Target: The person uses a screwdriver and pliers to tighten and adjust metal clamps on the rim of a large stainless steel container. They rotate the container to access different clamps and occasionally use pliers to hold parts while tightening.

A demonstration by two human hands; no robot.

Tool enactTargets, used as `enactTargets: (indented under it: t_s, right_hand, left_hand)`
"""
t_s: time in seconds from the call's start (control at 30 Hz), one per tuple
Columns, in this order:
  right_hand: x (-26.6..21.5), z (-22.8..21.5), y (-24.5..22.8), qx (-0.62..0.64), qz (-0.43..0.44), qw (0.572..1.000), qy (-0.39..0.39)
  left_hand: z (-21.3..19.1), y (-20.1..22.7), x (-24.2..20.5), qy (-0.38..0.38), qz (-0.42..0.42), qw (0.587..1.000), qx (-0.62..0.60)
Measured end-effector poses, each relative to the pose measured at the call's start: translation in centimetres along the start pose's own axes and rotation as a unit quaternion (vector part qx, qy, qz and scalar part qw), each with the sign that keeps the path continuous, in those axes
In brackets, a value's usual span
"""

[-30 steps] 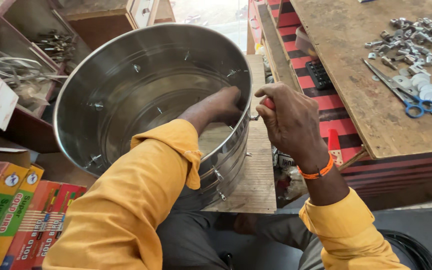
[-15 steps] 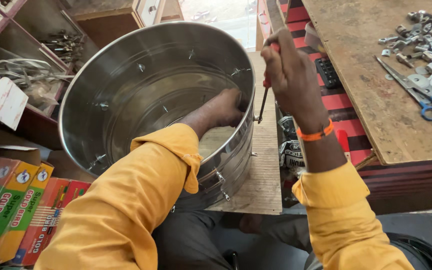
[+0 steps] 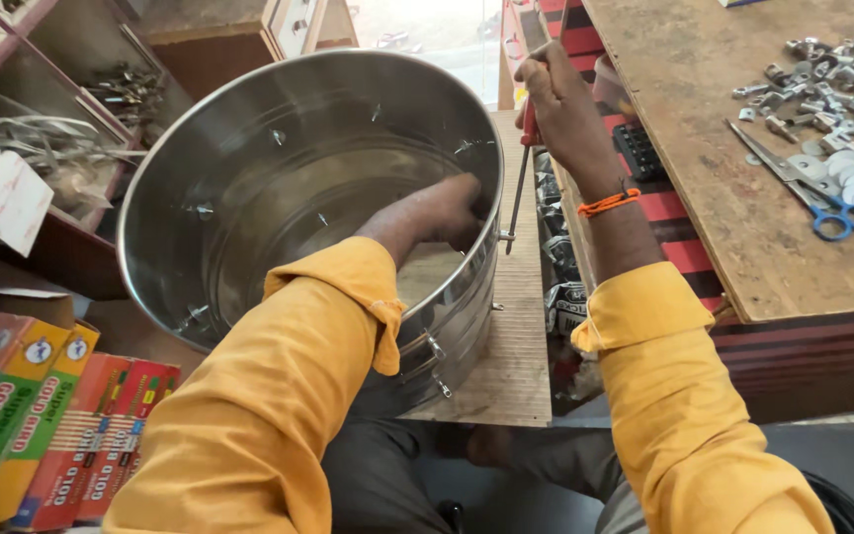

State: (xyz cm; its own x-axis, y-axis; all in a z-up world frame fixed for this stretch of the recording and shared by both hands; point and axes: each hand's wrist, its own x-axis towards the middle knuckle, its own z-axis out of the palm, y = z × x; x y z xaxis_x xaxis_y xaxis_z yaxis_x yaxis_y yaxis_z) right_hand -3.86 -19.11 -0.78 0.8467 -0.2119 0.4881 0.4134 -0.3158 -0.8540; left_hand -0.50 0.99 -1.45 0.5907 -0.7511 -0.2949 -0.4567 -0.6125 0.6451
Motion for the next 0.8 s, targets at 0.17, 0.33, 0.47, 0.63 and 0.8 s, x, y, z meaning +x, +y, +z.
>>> enactTargets:
  t_s: [0.17,0.33,0.47,0.63,0.8]
  right_hand:
    - [-0.8,-0.3,0.1,-0.037,-0.073,0.997,0.008]
    - [-1.9,0.3,1.8,-0.275,-0.212,0.938,0.008]
    - [-1.5,1.0,1.0,-0.267,0.008,0.963,-0.044]
    - [-1.6,0.8,-1.5,-0.28,0.029,0.96,0.013]
    - [-0.8,1.2,-1.4,-0.246,0.005,0.968,0.042]
  left_hand:
    - [-0.1,-0.4,0.0,-0.006,0.038,0.999,0.033]
    - [0.3,-3.1,2.9,-0.023,0.016,1.0,0.014]
    - [0.1,-5.5,3.8,0.016,0.179,0.979,0.092]
    - [-0.6,-7.5,3.3,-0.018,0.079,0.997,0.017]
    - [-0.5,-9.4,3.5,-0.015,0.092,0.994,-0.064]
